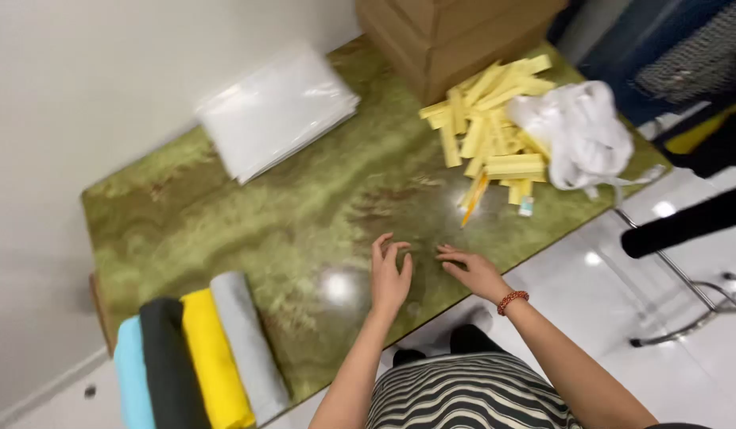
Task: The person takes a pair of light purple shorts from a clothing rack, folds them neatly on a table, and places them aside. Then, the person takes a pair of black shorts from the rack, folds them in the same manner, and places them next to the purple shorts.
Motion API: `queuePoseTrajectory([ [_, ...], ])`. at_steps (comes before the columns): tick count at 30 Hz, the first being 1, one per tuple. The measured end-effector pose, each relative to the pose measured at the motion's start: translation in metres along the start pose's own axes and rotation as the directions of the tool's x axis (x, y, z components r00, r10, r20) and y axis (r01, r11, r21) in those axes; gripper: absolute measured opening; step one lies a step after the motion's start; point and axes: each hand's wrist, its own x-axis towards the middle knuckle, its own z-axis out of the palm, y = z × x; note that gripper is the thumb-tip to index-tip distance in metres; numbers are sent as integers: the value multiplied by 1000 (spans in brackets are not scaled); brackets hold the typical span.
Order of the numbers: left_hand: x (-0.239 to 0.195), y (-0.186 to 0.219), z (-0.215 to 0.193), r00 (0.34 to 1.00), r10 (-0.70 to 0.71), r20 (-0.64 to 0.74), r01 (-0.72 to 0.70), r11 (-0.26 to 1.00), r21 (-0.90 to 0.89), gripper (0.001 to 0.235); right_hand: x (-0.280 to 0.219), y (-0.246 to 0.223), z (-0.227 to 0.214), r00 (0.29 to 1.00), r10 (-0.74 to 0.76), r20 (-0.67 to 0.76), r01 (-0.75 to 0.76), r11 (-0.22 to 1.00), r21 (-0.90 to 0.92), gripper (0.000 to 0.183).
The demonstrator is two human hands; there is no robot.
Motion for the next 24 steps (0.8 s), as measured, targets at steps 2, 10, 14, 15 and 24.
queuePoseTrajectory([
  [2, 13, 38, 25, 994, 69, 82, -67, 997, -33, 18, -17, 20, -26, 994, 35, -108, -33, 999, 17, 37],
  [10, 66, 205, 169, 895, 380, 233, -341, 920, -193, 19, -90, 114, -191, 878, 214, -429, -96, 955, 280, 36],
  [14, 69, 317, 240, 786, 534, 312, -445, 839, -315, 19, -135, 147, -298, 681, 243, -691, -2, 944, 330, 37],
  [15, 67, 343, 256, 751, 571, 333, -470, 815, -337, 18, -146, 156, -324, 587, 232, -776, 30, 951, 307, 38],
  [24, 52, 512, 433, 394, 805, 444, -549, 594, -589, 35, -280, 131, -497, 26, 143, -989, 242, 959, 145, 31],
])
